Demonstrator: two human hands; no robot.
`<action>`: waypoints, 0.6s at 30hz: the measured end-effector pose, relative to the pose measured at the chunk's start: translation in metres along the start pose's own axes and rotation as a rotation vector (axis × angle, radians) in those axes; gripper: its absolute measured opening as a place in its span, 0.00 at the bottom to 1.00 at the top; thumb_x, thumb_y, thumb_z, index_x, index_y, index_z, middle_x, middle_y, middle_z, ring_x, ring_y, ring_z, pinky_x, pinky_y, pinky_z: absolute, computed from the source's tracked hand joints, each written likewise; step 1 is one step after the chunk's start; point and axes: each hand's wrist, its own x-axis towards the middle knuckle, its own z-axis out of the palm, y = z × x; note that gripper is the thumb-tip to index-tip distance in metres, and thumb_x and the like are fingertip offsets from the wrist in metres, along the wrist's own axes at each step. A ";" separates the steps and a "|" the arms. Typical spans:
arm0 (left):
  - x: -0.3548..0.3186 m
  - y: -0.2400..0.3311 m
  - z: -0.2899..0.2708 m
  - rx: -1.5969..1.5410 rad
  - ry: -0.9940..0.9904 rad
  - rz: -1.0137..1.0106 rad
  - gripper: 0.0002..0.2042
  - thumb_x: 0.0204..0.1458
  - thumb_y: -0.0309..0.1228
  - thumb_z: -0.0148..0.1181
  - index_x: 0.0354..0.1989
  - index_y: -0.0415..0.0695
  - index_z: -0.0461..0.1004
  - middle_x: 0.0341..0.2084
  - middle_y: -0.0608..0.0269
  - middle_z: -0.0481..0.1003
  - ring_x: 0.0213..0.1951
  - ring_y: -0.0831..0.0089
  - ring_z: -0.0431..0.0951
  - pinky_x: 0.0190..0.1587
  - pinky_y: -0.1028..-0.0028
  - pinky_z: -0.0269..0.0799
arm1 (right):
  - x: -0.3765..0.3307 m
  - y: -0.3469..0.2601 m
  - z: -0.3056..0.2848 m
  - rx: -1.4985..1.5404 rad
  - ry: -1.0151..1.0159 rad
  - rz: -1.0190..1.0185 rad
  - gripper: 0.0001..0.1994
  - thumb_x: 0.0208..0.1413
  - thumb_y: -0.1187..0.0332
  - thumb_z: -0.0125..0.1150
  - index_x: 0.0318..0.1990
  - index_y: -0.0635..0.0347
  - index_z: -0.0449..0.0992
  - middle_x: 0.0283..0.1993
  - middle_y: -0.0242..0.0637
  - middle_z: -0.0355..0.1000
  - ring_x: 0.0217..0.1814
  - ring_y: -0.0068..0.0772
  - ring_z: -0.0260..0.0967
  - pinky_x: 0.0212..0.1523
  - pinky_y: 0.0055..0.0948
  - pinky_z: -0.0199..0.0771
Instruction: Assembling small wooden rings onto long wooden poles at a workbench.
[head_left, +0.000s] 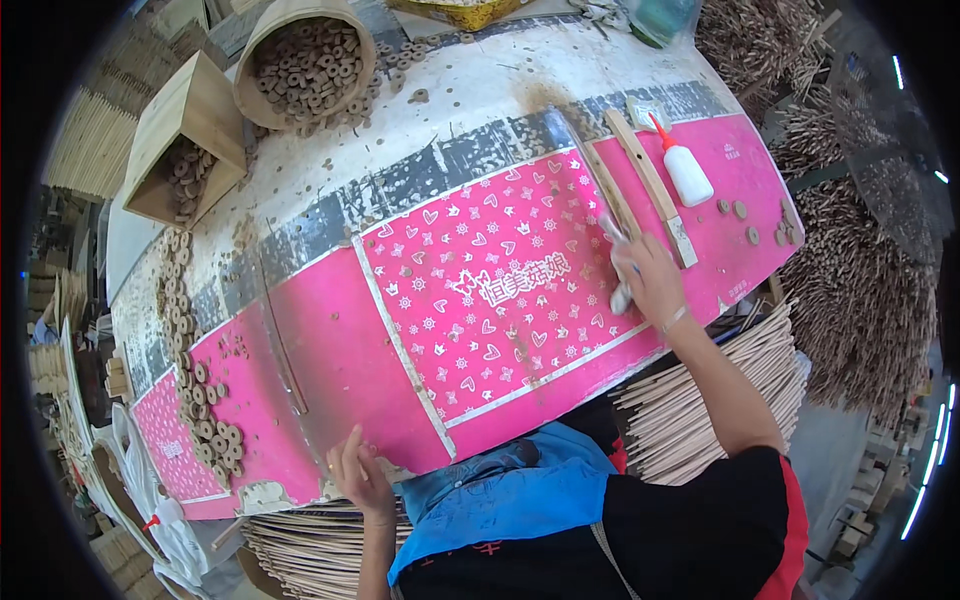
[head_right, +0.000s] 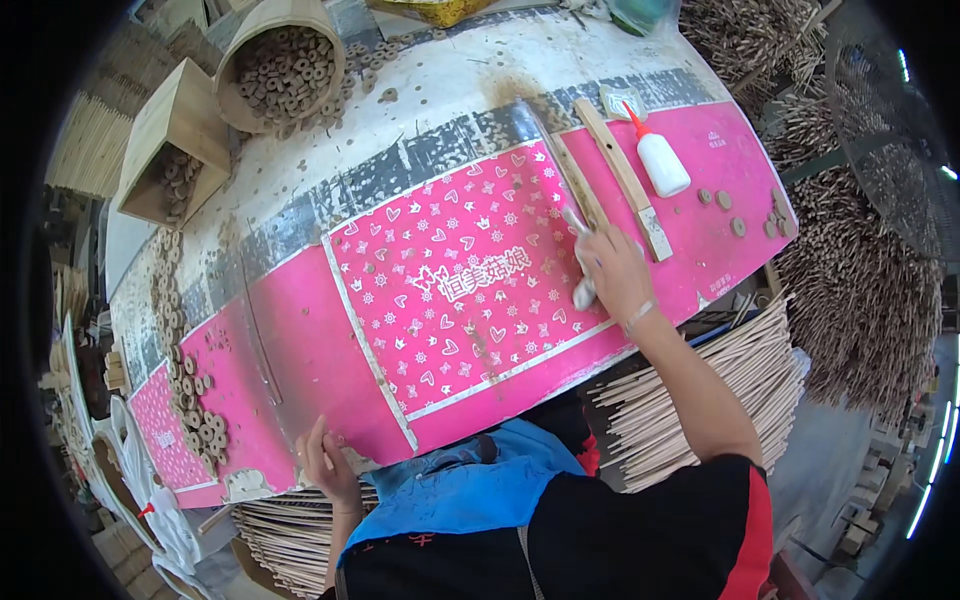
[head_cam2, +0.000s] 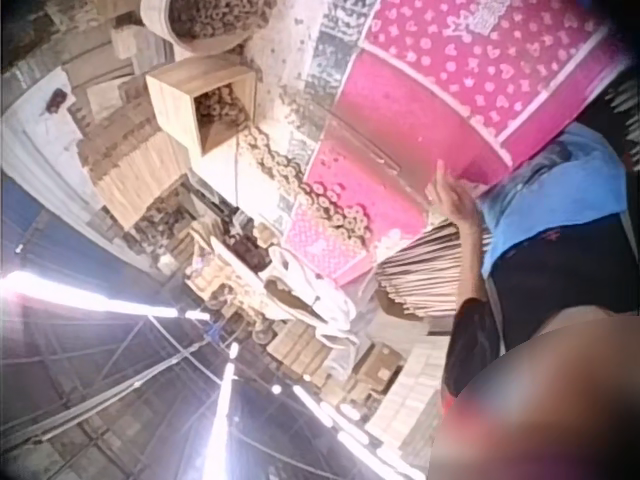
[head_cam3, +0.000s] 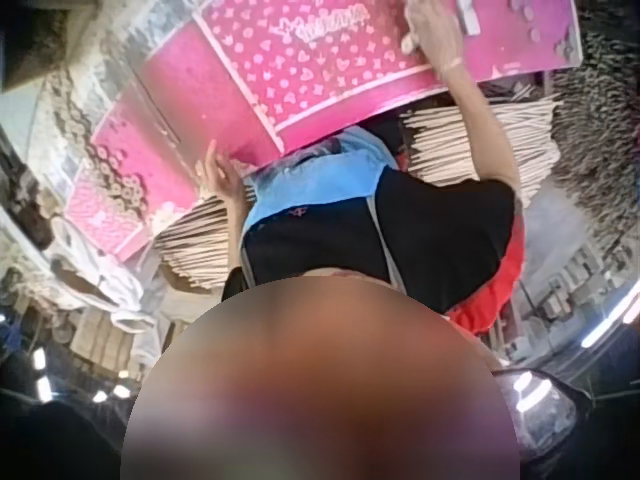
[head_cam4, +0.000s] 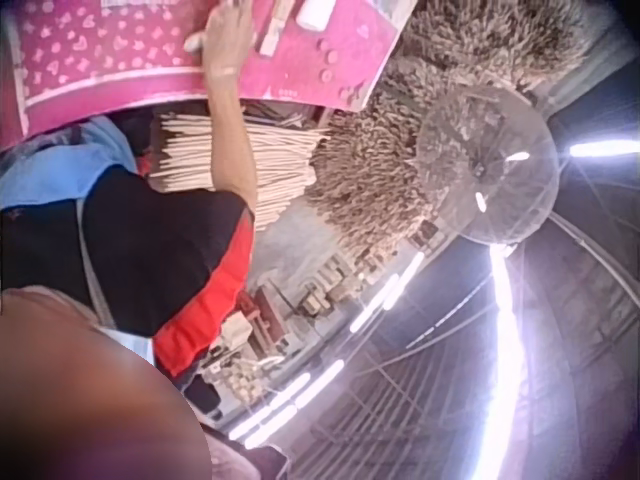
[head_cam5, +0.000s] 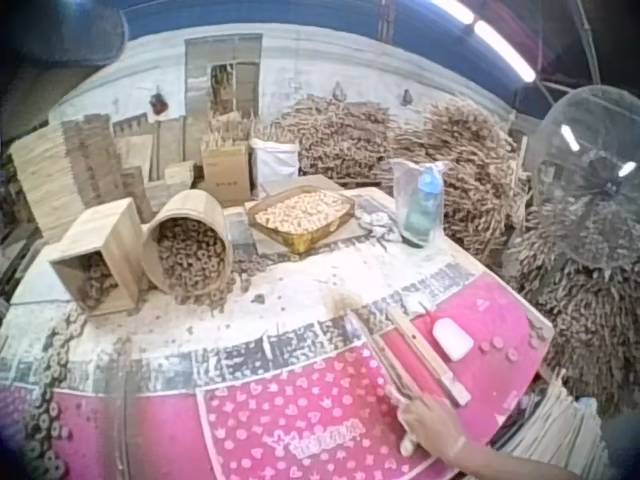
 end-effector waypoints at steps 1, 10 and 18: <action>-0.004 -0.007 -0.001 0.019 0.035 0.030 0.14 0.55 0.17 0.51 0.49 0.36 0.76 0.33 0.51 0.75 0.35 0.55 0.73 0.39 0.61 0.67 | -0.008 -0.005 -0.004 -0.008 0.017 -0.015 0.07 0.56 0.73 0.58 0.43 0.60 0.75 0.40 0.45 0.68 0.46 0.52 0.69 0.46 0.44 0.70; -0.016 -0.017 0.005 0.286 0.030 0.157 0.16 0.57 0.20 0.52 0.54 0.38 0.74 0.36 0.53 0.75 0.36 0.57 0.73 0.42 0.59 0.64 | 0.199 0.041 0.108 -0.177 0.156 -0.011 0.09 0.60 0.64 0.53 0.39 0.59 0.75 0.41 0.48 0.71 0.46 0.54 0.69 0.47 0.47 0.71; -0.006 -0.022 0.016 0.266 0.102 0.157 0.21 0.47 0.22 0.61 0.53 0.46 0.77 0.35 0.61 0.74 0.36 0.63 0.73 0.42 0.64 0.64 | 0.210 0.106 0.104 -0.171 0.149 -0.129 0.11 0.60 0.63 0.54 0.42 0.61 0.75 0.43 0.48 0.73 0.48 0.55 0.70 0.50 0.49 0.69</action>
